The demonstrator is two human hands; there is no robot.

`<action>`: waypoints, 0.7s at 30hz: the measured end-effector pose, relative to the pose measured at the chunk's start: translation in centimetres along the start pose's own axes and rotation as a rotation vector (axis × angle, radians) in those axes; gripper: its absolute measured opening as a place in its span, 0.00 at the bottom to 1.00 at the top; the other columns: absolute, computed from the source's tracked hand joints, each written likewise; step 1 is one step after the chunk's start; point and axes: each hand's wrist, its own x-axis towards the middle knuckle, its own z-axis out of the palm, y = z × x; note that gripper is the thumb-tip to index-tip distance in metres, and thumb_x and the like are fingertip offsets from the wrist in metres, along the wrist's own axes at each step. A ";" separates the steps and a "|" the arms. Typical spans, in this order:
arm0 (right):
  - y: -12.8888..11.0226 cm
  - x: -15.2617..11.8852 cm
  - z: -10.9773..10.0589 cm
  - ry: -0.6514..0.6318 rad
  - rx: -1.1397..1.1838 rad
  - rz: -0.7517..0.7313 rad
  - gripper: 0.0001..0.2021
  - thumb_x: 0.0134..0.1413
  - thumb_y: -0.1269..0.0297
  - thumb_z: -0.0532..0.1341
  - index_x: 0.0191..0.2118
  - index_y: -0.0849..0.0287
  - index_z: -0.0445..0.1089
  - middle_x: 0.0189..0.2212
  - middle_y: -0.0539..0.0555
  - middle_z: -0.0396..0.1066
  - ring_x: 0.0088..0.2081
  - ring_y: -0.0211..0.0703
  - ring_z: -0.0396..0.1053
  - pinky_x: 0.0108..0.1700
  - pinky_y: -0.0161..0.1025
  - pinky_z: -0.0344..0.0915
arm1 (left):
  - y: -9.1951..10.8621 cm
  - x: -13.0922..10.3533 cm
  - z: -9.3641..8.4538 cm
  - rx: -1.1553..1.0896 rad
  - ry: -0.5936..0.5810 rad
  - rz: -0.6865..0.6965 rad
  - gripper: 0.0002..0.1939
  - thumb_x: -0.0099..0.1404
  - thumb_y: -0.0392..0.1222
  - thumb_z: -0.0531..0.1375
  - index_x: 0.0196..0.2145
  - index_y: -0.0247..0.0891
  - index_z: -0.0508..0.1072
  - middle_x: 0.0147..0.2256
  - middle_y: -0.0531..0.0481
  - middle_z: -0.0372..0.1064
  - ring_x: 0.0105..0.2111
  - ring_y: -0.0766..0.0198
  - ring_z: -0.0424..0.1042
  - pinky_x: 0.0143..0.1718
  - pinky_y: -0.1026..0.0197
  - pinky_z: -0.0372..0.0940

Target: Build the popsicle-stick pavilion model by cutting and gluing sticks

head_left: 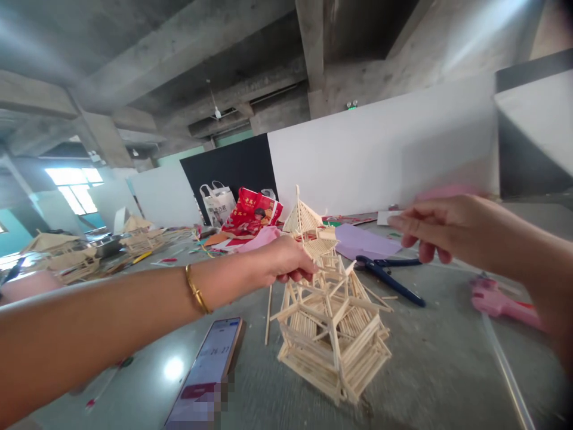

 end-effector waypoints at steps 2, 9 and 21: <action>0.3 0.1 0.2 -0.018 0.004 -0.016 0.28 0.47 0.36 0.48 0.30 0.58 0.70 0.18 0.53 0.68 0.17 0.34 0.62 0.19 0.34 0.60 | -0.3 0.1 0.2 -0.006 0.003 0.007 0.06 0.46 0.39 0.60 0.21 0.33 0.68 0.21 0.50 0.68 0.16 0.74 0.56 0.14 0.68 0.43; 0.8 0.3 0.2 0.002 0.000 -0.076 0.27 0.49 0.38 0.48 0.29 0.58 0.69 0.18 0.51 0.67 0.18 0.32 0.61 0.20 0.32 0.56 | -0.5 -0.5 0.9 -0.069 -0.007 0.081 0.13 0.47 0.41 0.61 0.33 0.38 0.67 0.22 0.54 0.68 0.15 0.74 0.57 0.13 0.70 0.43; -1.7 -0.8 0.4 -0.021 -0.041 -0.139 0.22 0.52 0.44 0.50 0.26 0.59 0.67 0.17 0.49 0.68 0.18 0.31 0.62 0.22 0.31 0.55 | 0.3 -1.4 1.5 -0.115 0.053 0.106 0.12 0.52 0.41 0.59 0.36 0.37 0.68 0.22 0.54 0.65 0.14 0.76 0.55 0.12 0.71 0.42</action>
